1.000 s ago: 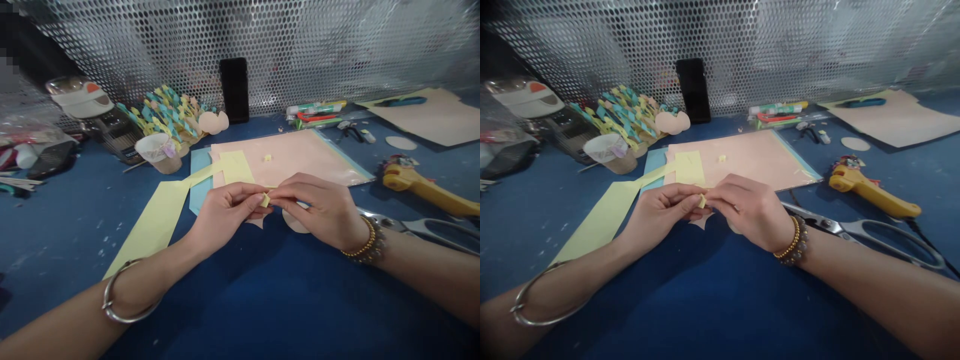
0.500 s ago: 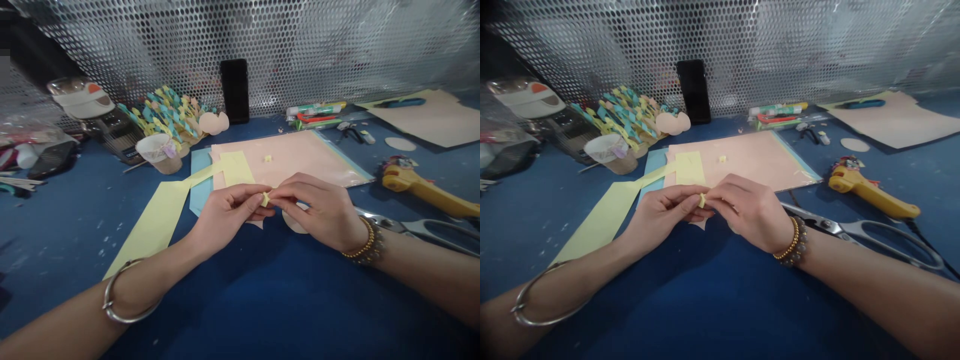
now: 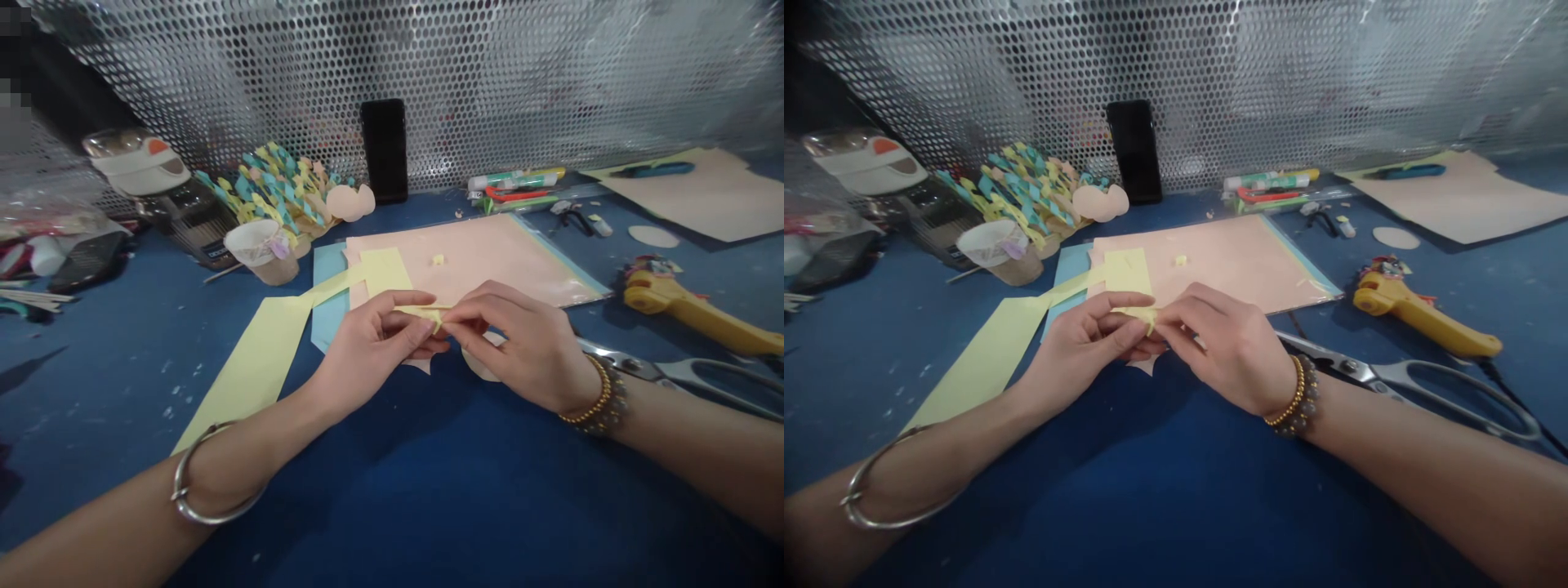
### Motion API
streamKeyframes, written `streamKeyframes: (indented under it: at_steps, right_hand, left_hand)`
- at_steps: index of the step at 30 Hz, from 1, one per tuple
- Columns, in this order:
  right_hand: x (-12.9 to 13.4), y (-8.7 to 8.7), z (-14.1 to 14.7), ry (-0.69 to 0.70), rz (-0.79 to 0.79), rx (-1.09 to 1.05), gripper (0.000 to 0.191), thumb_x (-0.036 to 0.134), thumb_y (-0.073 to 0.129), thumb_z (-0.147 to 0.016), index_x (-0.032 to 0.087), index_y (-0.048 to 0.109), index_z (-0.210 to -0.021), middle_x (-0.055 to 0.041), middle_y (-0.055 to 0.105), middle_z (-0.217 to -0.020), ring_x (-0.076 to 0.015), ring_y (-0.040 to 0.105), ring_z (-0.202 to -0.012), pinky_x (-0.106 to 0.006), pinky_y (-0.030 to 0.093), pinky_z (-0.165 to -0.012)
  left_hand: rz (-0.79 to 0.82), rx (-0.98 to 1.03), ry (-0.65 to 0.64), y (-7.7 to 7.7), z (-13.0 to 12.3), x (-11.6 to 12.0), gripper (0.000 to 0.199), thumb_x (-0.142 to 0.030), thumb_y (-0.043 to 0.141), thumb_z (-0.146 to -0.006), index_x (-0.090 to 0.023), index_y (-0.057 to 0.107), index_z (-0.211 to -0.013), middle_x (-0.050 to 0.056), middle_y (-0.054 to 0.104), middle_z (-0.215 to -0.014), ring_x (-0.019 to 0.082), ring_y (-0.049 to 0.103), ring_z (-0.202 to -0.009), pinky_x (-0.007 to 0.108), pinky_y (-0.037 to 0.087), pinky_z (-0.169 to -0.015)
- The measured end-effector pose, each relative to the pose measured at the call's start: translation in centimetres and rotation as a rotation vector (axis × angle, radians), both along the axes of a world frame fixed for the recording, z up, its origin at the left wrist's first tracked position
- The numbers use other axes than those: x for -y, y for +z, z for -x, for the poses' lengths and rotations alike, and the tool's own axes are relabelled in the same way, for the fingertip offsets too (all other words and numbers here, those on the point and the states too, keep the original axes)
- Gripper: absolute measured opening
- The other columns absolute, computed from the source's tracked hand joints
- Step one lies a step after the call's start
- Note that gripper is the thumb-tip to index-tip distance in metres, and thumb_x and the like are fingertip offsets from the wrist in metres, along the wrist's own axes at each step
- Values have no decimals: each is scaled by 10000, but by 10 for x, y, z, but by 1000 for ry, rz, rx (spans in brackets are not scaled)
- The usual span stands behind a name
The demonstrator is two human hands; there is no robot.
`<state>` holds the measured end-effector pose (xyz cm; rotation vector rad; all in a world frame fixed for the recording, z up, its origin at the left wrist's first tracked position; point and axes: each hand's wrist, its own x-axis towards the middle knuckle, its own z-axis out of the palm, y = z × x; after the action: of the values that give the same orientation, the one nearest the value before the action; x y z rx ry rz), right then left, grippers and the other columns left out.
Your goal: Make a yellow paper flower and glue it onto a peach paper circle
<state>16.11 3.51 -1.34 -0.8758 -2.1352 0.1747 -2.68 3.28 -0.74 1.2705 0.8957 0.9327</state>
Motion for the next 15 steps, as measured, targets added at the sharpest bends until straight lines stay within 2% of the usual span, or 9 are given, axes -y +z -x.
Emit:
streamKeyframes:
  at_steps: [4, 10, 15]
  right_hand:
    - [0, 1, 0, 11, 17, -6, 58, 147, 584, -859, 147, 639, -879, -22, 625, -808, -102, 588, -734, -222, 481, -670]
    - [-2, 4, -1, -3, 5, -95, 80, 114, 592, -850, 136, 658, -891, -49, 658, -830, -119, 609, -751, -231, 501, -664]
    - [-4, 3, 0, 23, -8, -82, 91, 104, 597, -845, 133, 667, -894, -58, 665, -829, -131, 615, -778, -247, 504, -711]
  left_hand:
    - [-33, 19, 30, -3, 0, -1, 155, -207, 663, -805, -158, 618, -945, 13, 724, -766, 142, 711, -729, 192, 588, -662]
    - [-122, -31, 92, -2, 0, -2, 146, -203, 618, -838, -159, 663, -970, 14, 712, -809, 115, 700, -703, 187, 589, -681]
    - [-111, -19, 43, -3, 1, -2, 179, -203, 635, -829, -175, 639, -1006, 0, 712, -786, 112, 701, -705, 173, 586, -672]
